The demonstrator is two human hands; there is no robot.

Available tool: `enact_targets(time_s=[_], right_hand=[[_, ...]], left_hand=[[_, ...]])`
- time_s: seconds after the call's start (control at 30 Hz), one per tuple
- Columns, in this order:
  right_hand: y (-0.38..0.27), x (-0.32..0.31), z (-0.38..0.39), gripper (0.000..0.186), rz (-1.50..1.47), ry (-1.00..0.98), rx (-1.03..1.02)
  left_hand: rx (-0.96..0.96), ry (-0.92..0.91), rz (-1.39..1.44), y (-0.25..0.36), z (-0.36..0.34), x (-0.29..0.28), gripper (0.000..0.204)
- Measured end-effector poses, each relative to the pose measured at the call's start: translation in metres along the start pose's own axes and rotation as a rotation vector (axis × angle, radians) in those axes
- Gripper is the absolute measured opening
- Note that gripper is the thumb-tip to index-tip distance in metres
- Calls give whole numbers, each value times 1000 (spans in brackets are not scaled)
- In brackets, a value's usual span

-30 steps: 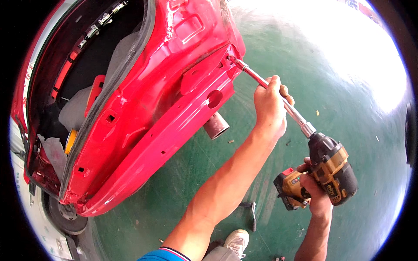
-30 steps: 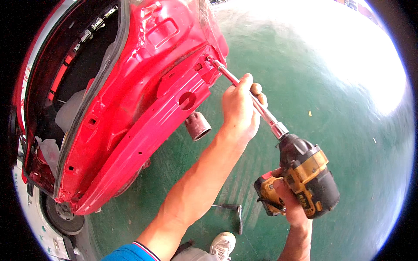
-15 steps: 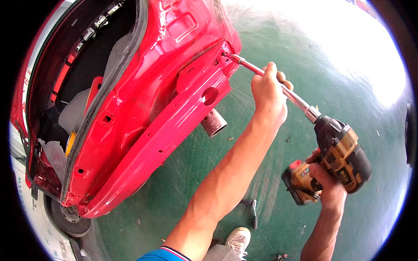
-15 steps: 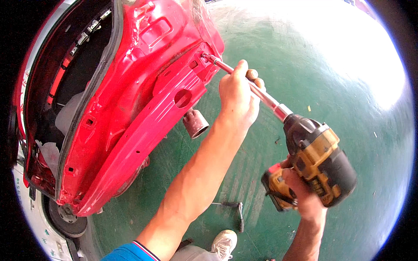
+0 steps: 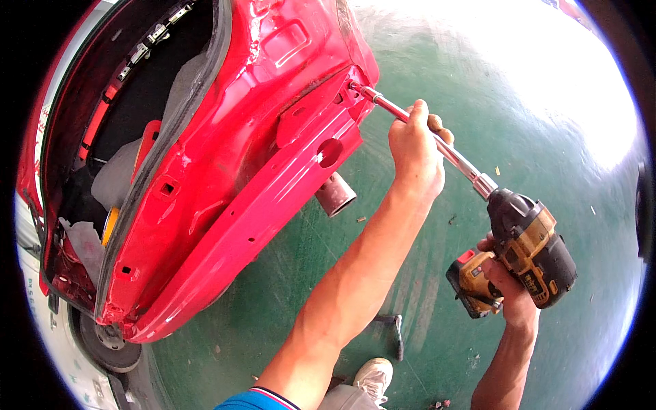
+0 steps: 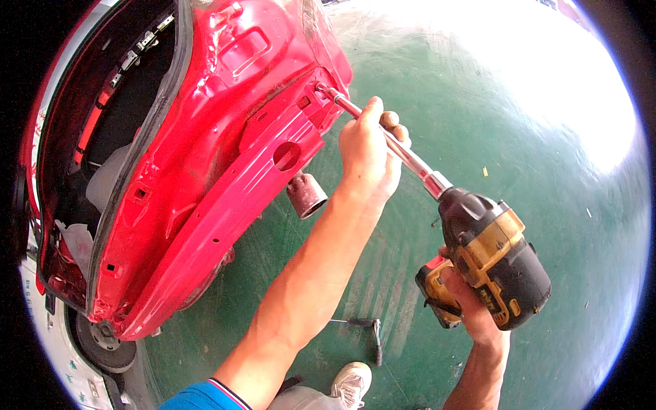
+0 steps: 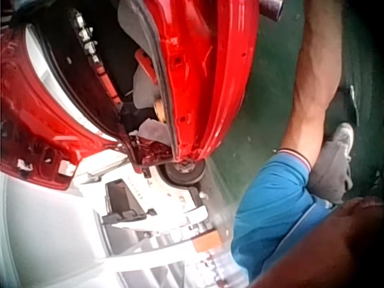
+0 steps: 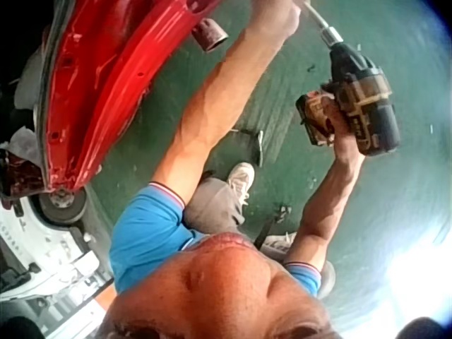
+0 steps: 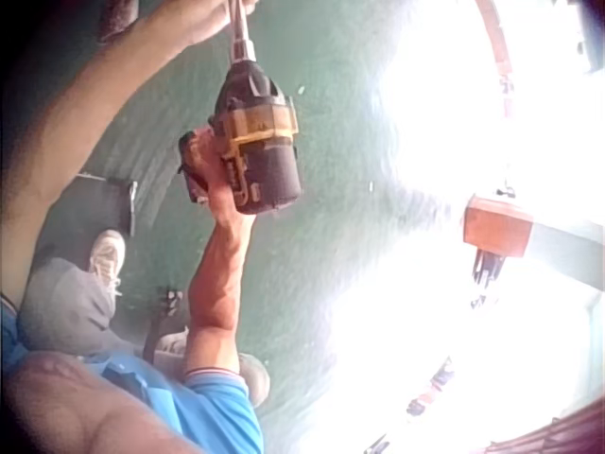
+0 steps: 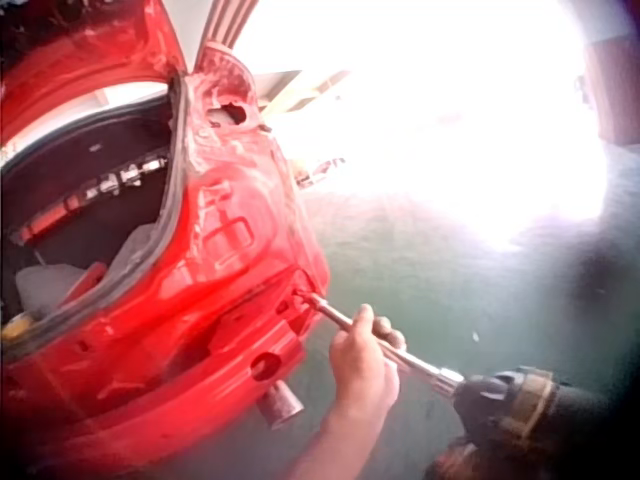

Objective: The person retrieves a socket and extension from a tool chest, then uses an angle grinder to smooth the socket. They walk to a red car and use a cordless impact wrench with the extension to remove bolts from the rear bumper area.

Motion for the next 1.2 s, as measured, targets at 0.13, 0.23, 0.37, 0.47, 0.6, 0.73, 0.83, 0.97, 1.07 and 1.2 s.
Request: enact_targets(time_s=[0.13,0.23,0.37,0.47,0.6,0.73,0.83,0.97,1.07,1.2], right_hand=[[-8,-2,-2,39,-65,-32,15],[1,-10,-6,42,-22,-31,104],[6,-8,2,43,99,-23,-57],[-11,-1,-7,45,-3,-38,-14],[-11,-1,-5,46,-68,-6,55],[-1,-9,-4,38,14,-41,41],[-2,-12,1,30,241,-24,-139],[1,-8,-10,34,97,-54,-17],[0,-4,-13,39,12,-75,-2],[13,-8,-9,38,96,-66,-41]], left_hand=[[0,1,-3,0,0,2,22],[-16,-19,1,-6,-2,5,22],[-12,-46,-26,2,2,-1,21],[15,-30,-6,5,1,-1,21],[-31,-34,-28,3,6,3,23],[-43,-68,-13,1,4,-2,23],[-27,-69,-23,3,0,-5,22],[-7,-60,-14,5,-1,-5,21],[-12,-11,-12,3,2,1,17],[-31,29,-30,-1,-2,-1,12]])
Point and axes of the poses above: each hand's wrist, its own z-axis away from the middle knuckle, its own x-axis out of the palm, y = z × x, the point moved 2 cm from there along -z, towards the middle knuckle, and after that the axes turned 15 degrees about z, right-handed, at the moved point
